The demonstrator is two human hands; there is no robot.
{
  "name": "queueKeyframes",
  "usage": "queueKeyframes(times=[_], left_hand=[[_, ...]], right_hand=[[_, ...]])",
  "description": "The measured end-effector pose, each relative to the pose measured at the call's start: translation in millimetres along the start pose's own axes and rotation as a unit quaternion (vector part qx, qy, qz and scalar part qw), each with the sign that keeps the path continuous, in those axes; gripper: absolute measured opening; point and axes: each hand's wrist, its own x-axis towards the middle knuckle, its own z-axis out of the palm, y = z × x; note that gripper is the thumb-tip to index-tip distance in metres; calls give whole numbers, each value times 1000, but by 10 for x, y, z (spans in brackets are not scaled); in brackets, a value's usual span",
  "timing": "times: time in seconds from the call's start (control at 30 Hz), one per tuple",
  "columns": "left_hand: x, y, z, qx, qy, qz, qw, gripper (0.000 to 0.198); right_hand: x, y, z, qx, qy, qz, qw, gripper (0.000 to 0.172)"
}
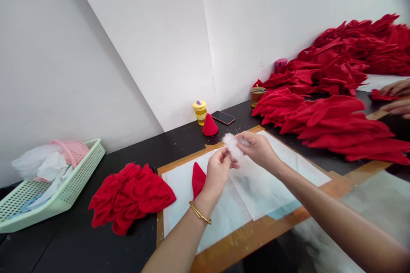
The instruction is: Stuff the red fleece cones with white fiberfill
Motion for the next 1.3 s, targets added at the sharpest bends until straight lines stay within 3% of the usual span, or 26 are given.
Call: queueKeyframes(times=[0.2, 0.3, 0.37, 0.47, 0.53, 0.63, 0.7, 0.77, 0.87, 1.1, 1.3], left_hand=[[-40, 66, -235, 157, 48, 33, 986, 17], [-310, 188, -557, 234, 50, 64, 969, 20], [-555, 221, -798, 305, 30, 74, 949, 27], [-826, 130, -1071, 431, 8, 65, 900, 40], [-867, 15, -1154, 440, 35, 53, 896, 31], [-776, -91, -1143, 400, 70, 42, 913, 21], [-712, -79, -1083, 371, 79, 40, 924, 22], [-695, -26, -1011, 340, 85, 45, 935, 23], [-728, 34, -923, 307, 95, 57, 945, 23], [-731, -31, -868, 302, 138, 69, 941, 11], [-870, -99, -749, 348, 87, 150, 921, 14]], right_hand=[[-41, -77, -239, 4, 80, 60, 995, 19], [-195, -284, -400, -9, 186, 60, 981, 17], [-335, -444, -440, 6, 203, 64, 977, 13], [-582, -635, -251, 98, 63, 71, 991, 11], [-753, -693, 43, 166, -65, 79, 981, 11], [-960, -656, 551, 201, -182, 82, 959, 14], [-1023, -571, 802, 137, -179, 55, 973, 16], [-1018, -473, 934, 47, -138, 21, 989, 18], [-958, -379, 966, -30, -91, -8, 995, 16], [-1101, -456, 1027, -18, -100, -32, 994, 19], [-979, -355, 1062, 117, -99, 69, 986, 13]])
